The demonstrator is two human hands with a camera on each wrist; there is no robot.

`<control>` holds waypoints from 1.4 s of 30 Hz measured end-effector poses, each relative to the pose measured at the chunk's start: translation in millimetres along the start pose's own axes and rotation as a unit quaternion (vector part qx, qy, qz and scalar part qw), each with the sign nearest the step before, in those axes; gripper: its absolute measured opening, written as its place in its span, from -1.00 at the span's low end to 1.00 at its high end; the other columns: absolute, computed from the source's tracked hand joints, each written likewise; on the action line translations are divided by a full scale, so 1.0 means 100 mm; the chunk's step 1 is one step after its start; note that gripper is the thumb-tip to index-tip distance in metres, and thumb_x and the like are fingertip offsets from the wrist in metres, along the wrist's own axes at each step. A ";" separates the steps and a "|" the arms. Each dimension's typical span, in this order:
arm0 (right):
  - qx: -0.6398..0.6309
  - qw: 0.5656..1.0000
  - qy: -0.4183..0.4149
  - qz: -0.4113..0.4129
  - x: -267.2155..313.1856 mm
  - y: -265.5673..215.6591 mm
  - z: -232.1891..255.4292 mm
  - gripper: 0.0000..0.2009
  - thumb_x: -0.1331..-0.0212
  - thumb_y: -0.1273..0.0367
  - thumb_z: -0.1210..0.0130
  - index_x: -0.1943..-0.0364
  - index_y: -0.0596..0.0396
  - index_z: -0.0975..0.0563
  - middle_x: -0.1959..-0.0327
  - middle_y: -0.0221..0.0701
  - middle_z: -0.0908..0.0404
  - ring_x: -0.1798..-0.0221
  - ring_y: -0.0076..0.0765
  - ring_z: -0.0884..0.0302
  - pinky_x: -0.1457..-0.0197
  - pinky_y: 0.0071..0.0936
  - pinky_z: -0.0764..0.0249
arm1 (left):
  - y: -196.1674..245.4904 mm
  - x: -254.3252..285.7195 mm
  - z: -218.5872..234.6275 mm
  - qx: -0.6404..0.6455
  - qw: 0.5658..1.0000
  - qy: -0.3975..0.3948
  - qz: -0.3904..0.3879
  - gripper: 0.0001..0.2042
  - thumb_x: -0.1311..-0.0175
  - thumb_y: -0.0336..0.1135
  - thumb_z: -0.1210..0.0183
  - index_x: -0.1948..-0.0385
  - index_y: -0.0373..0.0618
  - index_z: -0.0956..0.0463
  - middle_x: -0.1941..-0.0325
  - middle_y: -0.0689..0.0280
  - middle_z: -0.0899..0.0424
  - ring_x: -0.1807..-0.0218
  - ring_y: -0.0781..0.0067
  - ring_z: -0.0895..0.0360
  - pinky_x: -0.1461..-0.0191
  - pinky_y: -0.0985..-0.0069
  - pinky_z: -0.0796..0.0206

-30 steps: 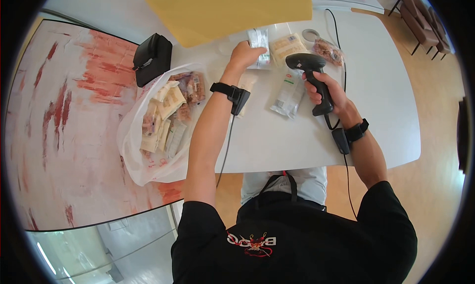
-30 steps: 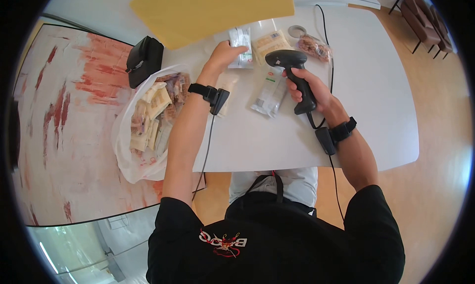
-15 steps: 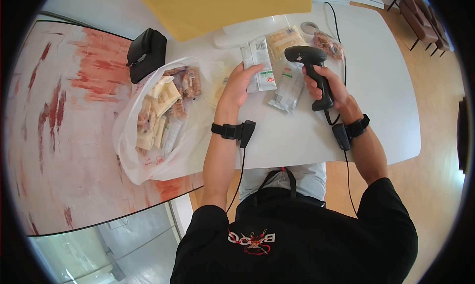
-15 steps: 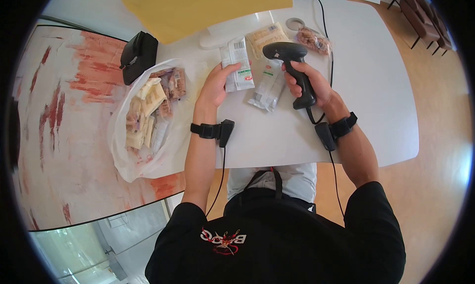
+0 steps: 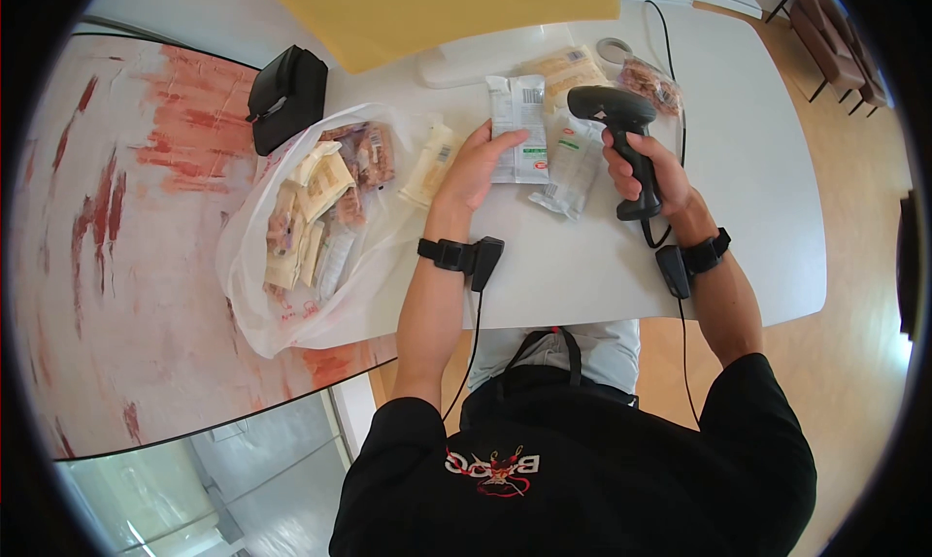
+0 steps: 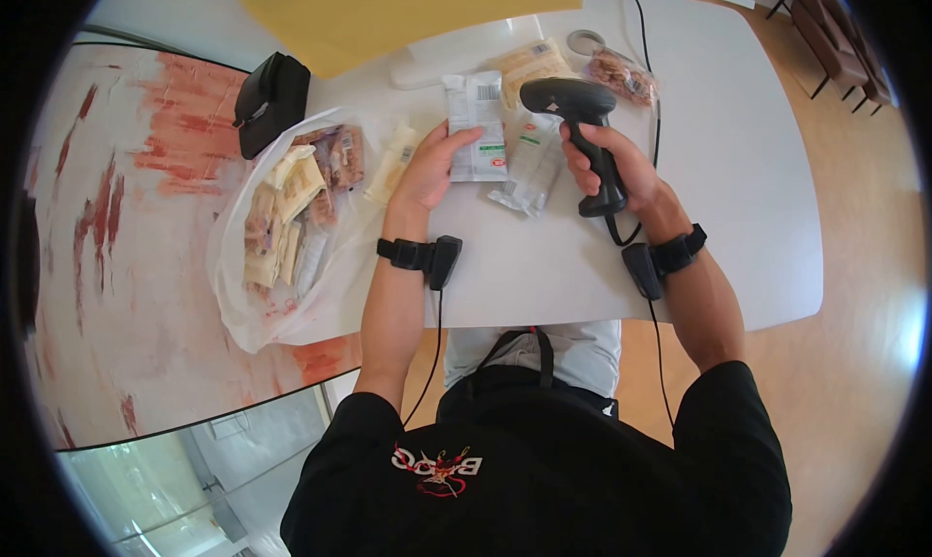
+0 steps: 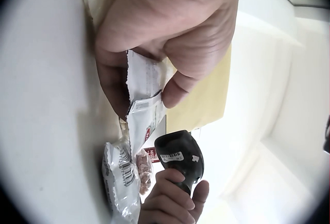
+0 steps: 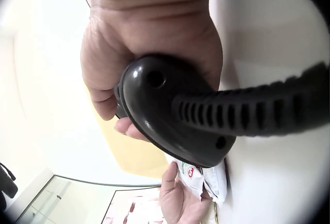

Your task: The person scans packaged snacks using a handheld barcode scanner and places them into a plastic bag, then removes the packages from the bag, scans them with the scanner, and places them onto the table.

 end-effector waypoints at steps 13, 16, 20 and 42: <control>0.004 1.000 0.029 -0.001 -0.01 -0.01 -0.01 -0.68 -0.41 0.13 0.07 0.05 0.13 -0.37 0.51 -0.55 -0.32 0.60 -0.66 -0.24 0.58 -0.67 -0.24 | 0.28 0.79 0.45 0.083 0.919 0.309 -0.232 -0.66 -0.30 -0.33 -0.16 -0.07 -0.17 -0.38 -0.05 0.21 -0.55 0.00 0.29 -0.61 -0.01 0.26 -0.53; -0.011 0.999 0.033 -0.011 -0.02 0.01 0.01 -0.67 -0.41 0.13 0.07 0.05 0.13 -0.37 0.51 -0.55 -0.32 0.60 -0.66 -0.24 0.58 -0.67 -0.24 | 0.46 1.37 0.72 0.079 0.829 0.483 -0.271 -0.45 -0.29 -0.42 -0.11 -0.31 -0.14 -0.14 -0.19 0.20 -0.47 -0.04 0.27 -0.57 0.02 0.27 -0.52; -0.001 0.999 0.040 -0.003 -0.02 0.01 -0.01 -0.64 -0.43 0.13 0.10 0.02 0.18 -0.35 0.51 -0.54 -0.29 0.62 -0.68 -0.20 0.60 -0.69 -0.24 | 0.57 1.69 1.41 0.088 0.801 0.534 -0.256 -0.41 -0.25 -0.44 -0.15 -0.33 -0.10 -0.12 -0.18 0.19 -0.48 -0.03 0.23 -0.58 0.09 0.22 -0.53; 0.021 0.999 0.028 -0.003 -0.01 0.00 -0.02 -0.64 -0.43 0.13 0.10 0.00 0.17 -0.34 0.50 -0.54 -0.30 0.61 -0.68 -0.23 0.59 -0.69 -0.26 | 1.26 1.60 2.60 -0.042 0.794 0.542 -0.272 -0.60 -0.21 -0.39 -0.21 -0.08 -0.37 -0.49 -0.06 -0.05 -0.52 -0.01 0.00 -0.56 0.07 0.27 -0.52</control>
Point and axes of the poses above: each hand's wrist, its own x-axis away from the middle knuckle, its own z-axis out of the back of the hand, y = z × x, the point moved 5 cm from there along -x, towards the middle knuckle
